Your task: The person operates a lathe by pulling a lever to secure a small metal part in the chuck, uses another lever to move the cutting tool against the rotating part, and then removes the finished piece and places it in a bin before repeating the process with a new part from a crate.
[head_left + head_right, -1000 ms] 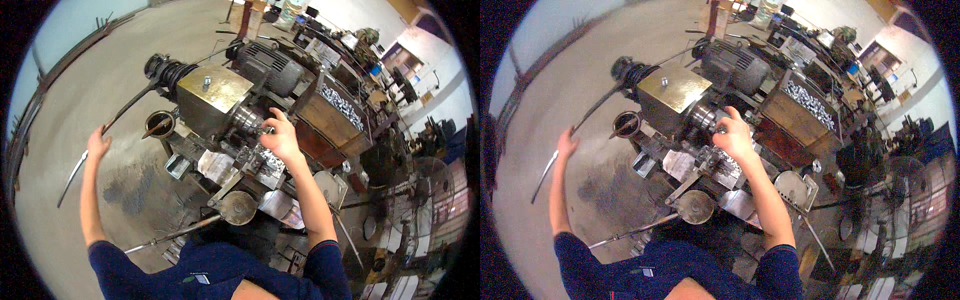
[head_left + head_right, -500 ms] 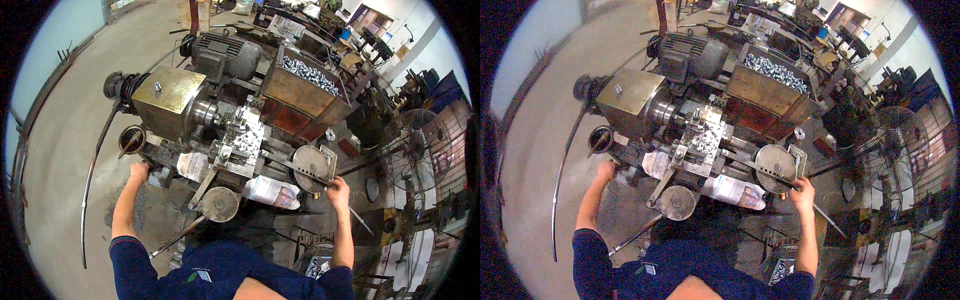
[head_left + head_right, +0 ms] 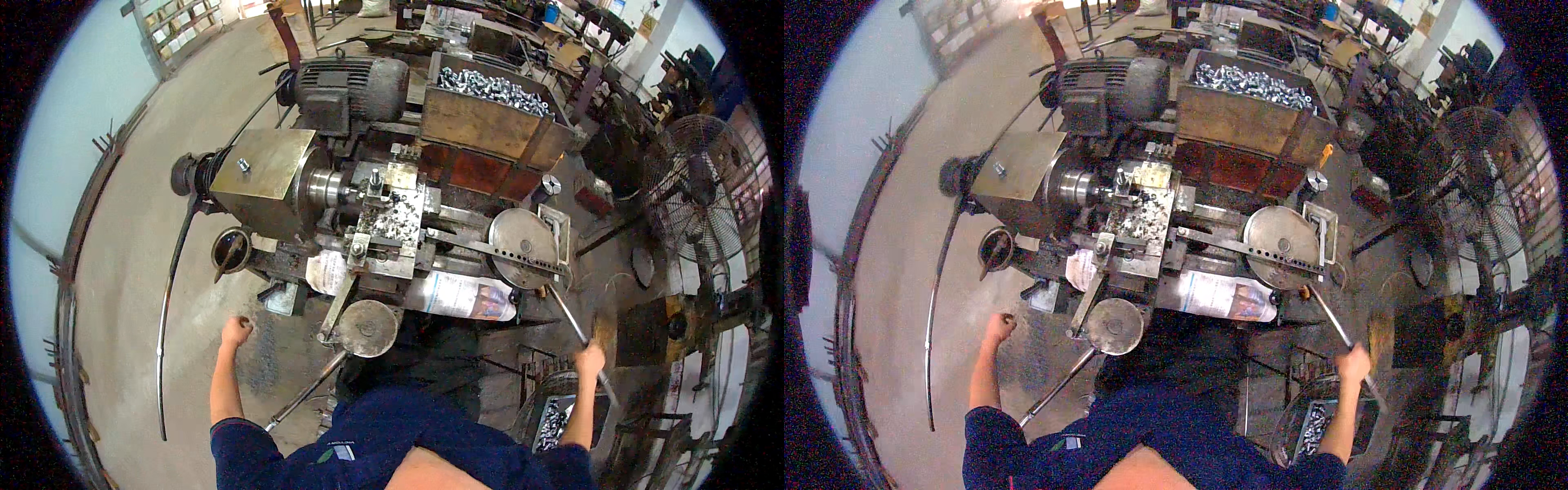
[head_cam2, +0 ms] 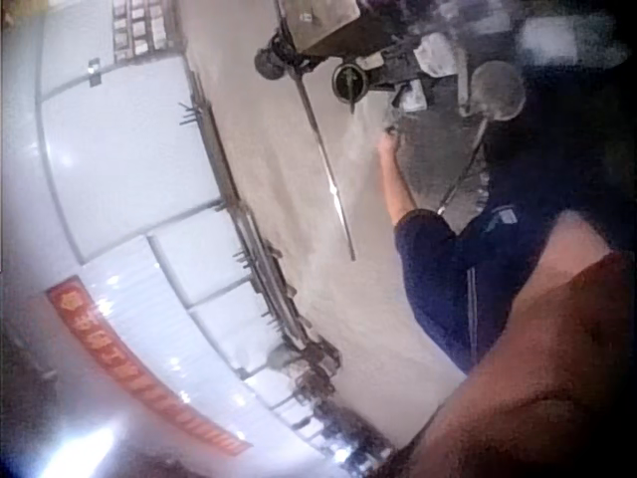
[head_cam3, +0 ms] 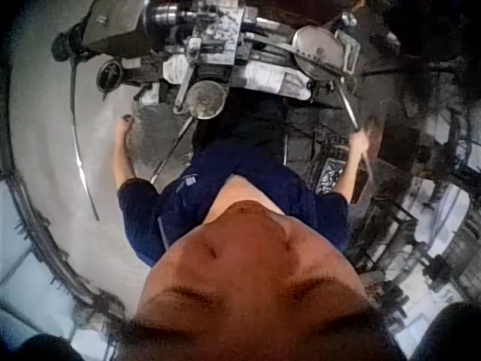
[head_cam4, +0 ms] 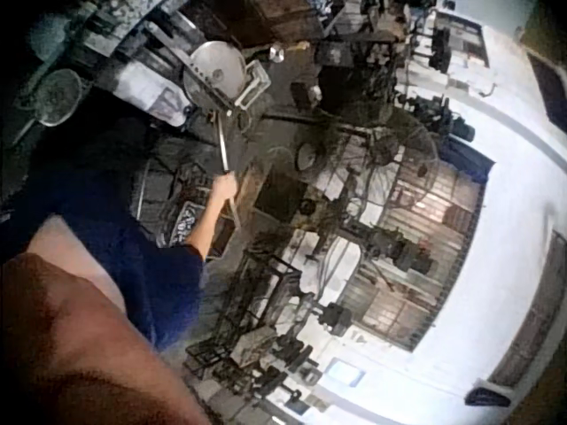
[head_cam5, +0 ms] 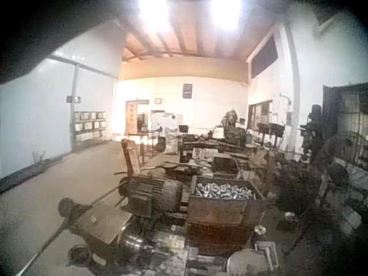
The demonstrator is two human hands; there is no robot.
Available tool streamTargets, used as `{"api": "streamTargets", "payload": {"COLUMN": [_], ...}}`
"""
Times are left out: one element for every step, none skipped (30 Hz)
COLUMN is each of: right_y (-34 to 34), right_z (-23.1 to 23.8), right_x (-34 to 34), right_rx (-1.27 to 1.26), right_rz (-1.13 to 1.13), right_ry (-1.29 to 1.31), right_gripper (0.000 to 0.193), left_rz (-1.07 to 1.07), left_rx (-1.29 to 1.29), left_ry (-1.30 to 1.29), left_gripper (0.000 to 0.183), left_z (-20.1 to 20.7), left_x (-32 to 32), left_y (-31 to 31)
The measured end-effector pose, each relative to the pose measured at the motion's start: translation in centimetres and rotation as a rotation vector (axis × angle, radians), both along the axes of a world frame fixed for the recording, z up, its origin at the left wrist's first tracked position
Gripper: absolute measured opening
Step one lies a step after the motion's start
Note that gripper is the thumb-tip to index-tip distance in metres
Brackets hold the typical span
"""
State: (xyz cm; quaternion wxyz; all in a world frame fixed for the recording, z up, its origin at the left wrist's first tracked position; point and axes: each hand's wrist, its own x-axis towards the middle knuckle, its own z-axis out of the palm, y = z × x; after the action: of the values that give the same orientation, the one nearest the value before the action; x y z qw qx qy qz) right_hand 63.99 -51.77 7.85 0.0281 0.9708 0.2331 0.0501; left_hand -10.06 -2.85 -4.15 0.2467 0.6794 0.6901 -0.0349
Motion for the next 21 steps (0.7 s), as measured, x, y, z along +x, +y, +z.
{"api": "streamTargets", "payload": {"right_y": [-1.2,-1.5,-1.6,0.3,0.4,0.5,0.6,0.6,0.6,1.0,1.3,1.7,2.0,2.1,2.2,2.3,2.4,2.1,2.3,2.3,2.2], "right_z": [-1.2,-0.8,-0.7,1.1,1.5,1.0,0.5,0.2,0.0,0.8,1.4,1.9,2.4,2.8,2.8,2.7,2.6,2.0,2.0,2.3,2.5], "right_x": [-2.0,-4.3,-6.3,-9.2,-10.4,-11.3,-12.1,-12.6,-13.1,-13.6,-14.1,-14.7,-14.9,-14.9,-14.6,-14.2,-13.7,-12.9,-12.5,-12.1,-11.5], "right_rx": [0.032,0.049,0.044,0.069,0.077,0.080,0.083,0.099,0.115,0.133,0.134,0.134,0.140,0.119,0.092,0.064,0.037,0.099,0.087,0.060,0.033], "right_rz": [-0.008,0.025,0.053,-0.006,-0.012,-0.029,-0.047,-0.048,-0.049,-0.041,-0.059,-0.076,-0.091,-0.090,-0.093,-0.096,-0.100,-0.079,-0.083,-0.049,-0.014], "right_ry": [-0.096,-0.034,0.022,0.061,0.177,0.188,0.200,0.229,0.258,0.269,0.270,0.271,0.271,0.278,0.293,0.307,0.322,0.377,0.370,0.327,0.285], "right_gripper": [0.029,0.031,0.033,0.034,0.036,0.037,0.037,0.038,0.039,0.040,0.037,0.035,0.034,0.035,0.034,0.033,0.032,0.027,0.025,0.026,0.027], "left_rz": [0.028,0.074,0.064,0.060,0.045,0.055,0.065,0.076,0.042,0.017,-0.009,0.001,0.011,0.023,0.009,-0.005,-0.019,-0.001,0.009,0.023,0.037], "left_rx": [-0.044,-0.088,-0.099,-0.111,-0.125,-0.122,-0.120,-0.118,-0.089,-0.067,-0.041,-0.048,-0.050,-0.052,-0.049,-0.047,-0.045,-0.008,-0.008,-0.009,-0.011], "left_ry": [-0.041,-0.077,-0.090,-0.103,-0.121,-0.138,-0.155,-0.172,-0.158,-0.150,-0.141,-0.153,-0.165,-0.178,-0.192,-0.206,-0.220,-0.208,-0.194,-0.182,-0.169], "left_gripper": [0.032,0.033,0.033,0.034,0.035,0.036,0.036,0.037,0.037,0.037,0.037,0.037,0.037,0.037,0.037,0.038,0.038,0.038,0.039,0.040,0.041], "left_z": [0.5,0.9,0.8,0.6,0.3,0.0,-0.1,-0.1,-0.1,0.6,1.3,1.0,0.8,0.5,0.4,0.4,0.3,0.1,0.7,1.5,2.5], "left_x": [0.7,0.6,0.3,-0.1,-0.2,0.0,0.5,0.8,1.2,2.3,3.1,3.1,3.3,3.5,3.6,3.8,3.9,3.4,3.9,4.8,5.8], "left_y": [-0.8,-1.9,-2.5,-3.1,-3.3,-3.3,-3.3,-3.1,-2.8,-2.9,-2.9,-2.5,-2.0,-1.5,-1.0,-0.5,-0.2,0.3,0.6,0.8,1.2]}}
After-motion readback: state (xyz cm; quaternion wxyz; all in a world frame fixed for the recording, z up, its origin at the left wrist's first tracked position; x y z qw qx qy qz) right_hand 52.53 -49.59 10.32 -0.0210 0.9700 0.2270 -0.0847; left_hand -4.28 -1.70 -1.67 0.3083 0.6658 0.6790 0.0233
